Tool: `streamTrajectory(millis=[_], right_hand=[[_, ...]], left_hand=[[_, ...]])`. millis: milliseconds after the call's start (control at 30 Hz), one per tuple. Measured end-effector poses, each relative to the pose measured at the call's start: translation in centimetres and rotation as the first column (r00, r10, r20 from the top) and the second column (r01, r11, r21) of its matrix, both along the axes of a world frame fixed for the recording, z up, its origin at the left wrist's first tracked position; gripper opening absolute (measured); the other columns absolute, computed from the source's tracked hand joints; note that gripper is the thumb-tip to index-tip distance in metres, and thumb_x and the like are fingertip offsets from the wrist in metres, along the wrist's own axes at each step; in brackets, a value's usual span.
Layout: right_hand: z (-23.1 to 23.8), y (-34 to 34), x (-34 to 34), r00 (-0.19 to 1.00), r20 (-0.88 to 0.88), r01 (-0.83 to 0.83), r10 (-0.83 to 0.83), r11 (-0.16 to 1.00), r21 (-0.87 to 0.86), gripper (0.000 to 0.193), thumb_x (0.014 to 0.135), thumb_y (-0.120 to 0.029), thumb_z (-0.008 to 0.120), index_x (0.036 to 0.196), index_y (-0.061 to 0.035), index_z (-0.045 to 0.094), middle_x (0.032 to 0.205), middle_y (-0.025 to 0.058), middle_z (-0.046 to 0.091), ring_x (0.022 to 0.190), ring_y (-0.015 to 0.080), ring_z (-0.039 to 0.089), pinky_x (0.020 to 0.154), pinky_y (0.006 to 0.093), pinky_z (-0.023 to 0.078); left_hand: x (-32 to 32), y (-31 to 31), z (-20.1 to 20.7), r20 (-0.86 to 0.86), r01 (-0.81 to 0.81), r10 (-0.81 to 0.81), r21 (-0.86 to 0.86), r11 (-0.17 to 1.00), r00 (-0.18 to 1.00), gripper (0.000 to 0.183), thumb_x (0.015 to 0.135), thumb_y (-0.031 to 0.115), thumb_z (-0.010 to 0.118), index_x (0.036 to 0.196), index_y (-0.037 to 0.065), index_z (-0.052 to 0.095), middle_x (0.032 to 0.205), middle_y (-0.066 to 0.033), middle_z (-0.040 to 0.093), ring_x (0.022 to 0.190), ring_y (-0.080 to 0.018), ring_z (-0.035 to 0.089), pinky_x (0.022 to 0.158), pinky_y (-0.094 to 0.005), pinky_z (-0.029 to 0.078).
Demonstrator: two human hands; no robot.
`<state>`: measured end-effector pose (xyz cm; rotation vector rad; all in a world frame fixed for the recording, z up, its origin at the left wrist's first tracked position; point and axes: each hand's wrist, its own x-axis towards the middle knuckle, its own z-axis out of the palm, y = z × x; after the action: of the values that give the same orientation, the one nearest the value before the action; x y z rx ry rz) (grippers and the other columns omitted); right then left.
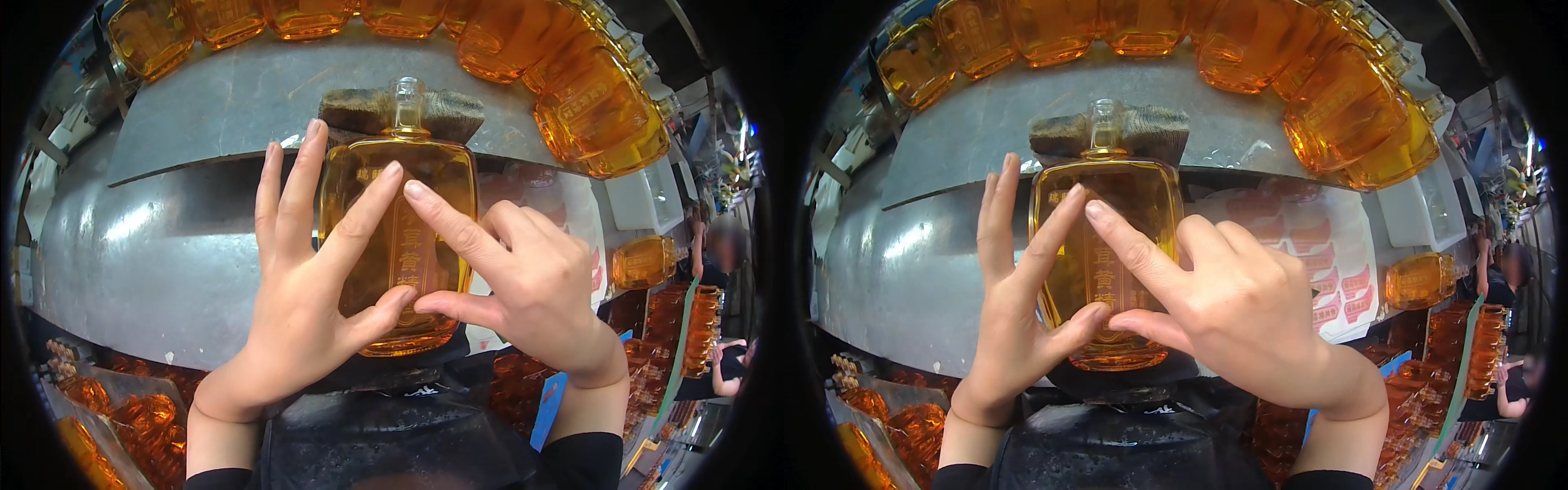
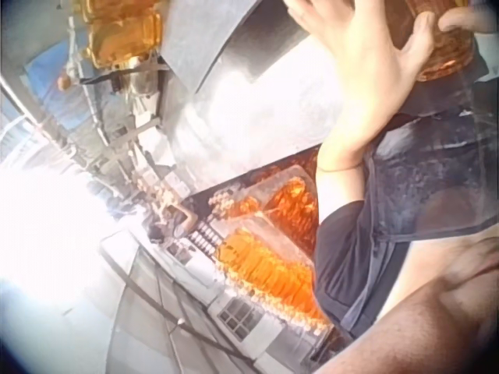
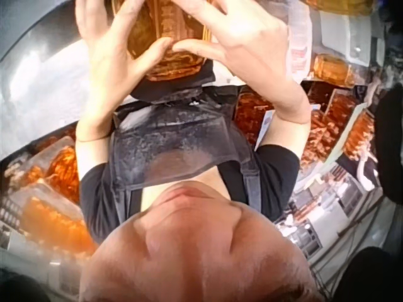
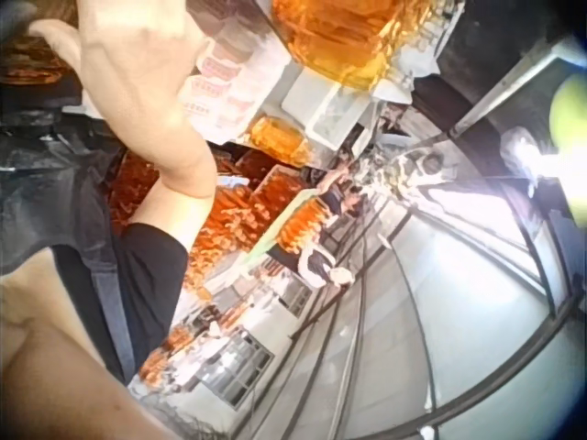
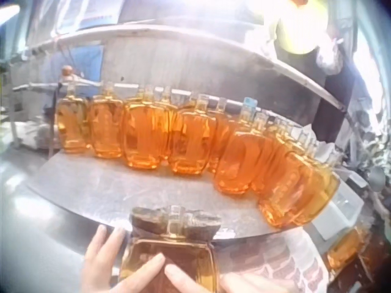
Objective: The person applies adhesive labels to amber-colored glass bottles on a metal workbench. They pick up a bottle, peel a label from a sheet, and carefully smooth it onto the bottle's surface using their fingers and a green plastic scraper tool. The labeled bottles are then placed back on the table.
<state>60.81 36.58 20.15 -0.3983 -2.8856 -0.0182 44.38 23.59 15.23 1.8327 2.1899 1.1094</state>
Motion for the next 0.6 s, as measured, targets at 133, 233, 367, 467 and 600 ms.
streamTrajectory(millis=[133,233,367,467,600], right_hand=[[-0.3,0.5,0.0,0.996,0.051,0.072,-0.07,0.996,-0.043,0.078,0.07,-0.055,0.068,0.141,-0.027,0.05,0.065,0.0056,0.038,0.056,0.0219,0.045,0.054,0.036,0.042],[-0.5,0.6,0.1,0.997,0.03,0.08,-0.078,0.994,-0.074,0.078,0.071,-0.056,0.066,0.141,-0.027,0.05,0.064,0.0062,0.038,0.056,0.0227,0.045,0.054,0.0364,0.042],[-0.7,0.5,0.5,0.997,0.036,0.076,-0.073,0.991,-0.107,0.078,0.072,-0.056,0.065,0.142,-0.0279,0.048,0.062,0.0062,0.04,0.054,0.0221,0.046,0.053,0.0357,0.042],[-0.9,0.5,0.5,0.996,0.052,0.076,-0.07,0.989,-0.13,0.078,0.072,-0.057,0.065,0.142,-0.0288,0.048,0.062,0.0062,0.042,0.054,0.022,0.046,0.053,0.0354,0.042],[-0.8,0.8,0.5,0.996,0.057,0.073,-0.065,0.985,-0.157,0.078,0.071,-0.057,0.065,0.142,-0.0295,0.048,0.062,0.0065,0.043,0.054,0.0218,0.046,0.053,0.0355,0.041]], left_hand=[[-0.2,0.7,-0.2,-0.053,-0.009,0.01,0.007,1.0,0.999,0.077,0.071,0.029,0.075,0.141,0.012,0.049,0.157,-0.0224,0.017,0.145,-0.0401,0.016,0.117,-0.049,0.015],[-0.5,0.9,-0.3,-0.061,-0.006,0.005,-0.024,1.0,0.998,0.079,0.072,0.034,0.073,0.142,0.009,0.047,0.156,-0.0221,0.021,0.145,-0.0346,0.021,0.116,-0.0466,0.021],[-0.6,0.6,-1.7,0.151,0.081,-0.093,0.086,0.993,0.984,0.086,0.07,0.04,0.074,0.144,0.008,0.044,0.155,-0.0201,0.023,0.144,-0.034,0.026,0.114,-0.0466,0.027],[-0.2,0.7,-1.9,0.144,0.068,-0.08,0.085,0.994,0.986,0.087,0.07,0.041,0.075,0.144,0.008,0.044,0.155,-0.0204,0.023,0.143,-0.0341,0.028,0.113,-0.0465,0.028],[0.0,0.8,-1.8,0.144,0.066,-0.078,0.086,0.994,0.986,0.088,0.07,0.042,0.074,0.144,0.008,0.043,0.155,-0.021,0.022,0.143,-0.0349,0.028,0.113,-0.0462,0.029]])
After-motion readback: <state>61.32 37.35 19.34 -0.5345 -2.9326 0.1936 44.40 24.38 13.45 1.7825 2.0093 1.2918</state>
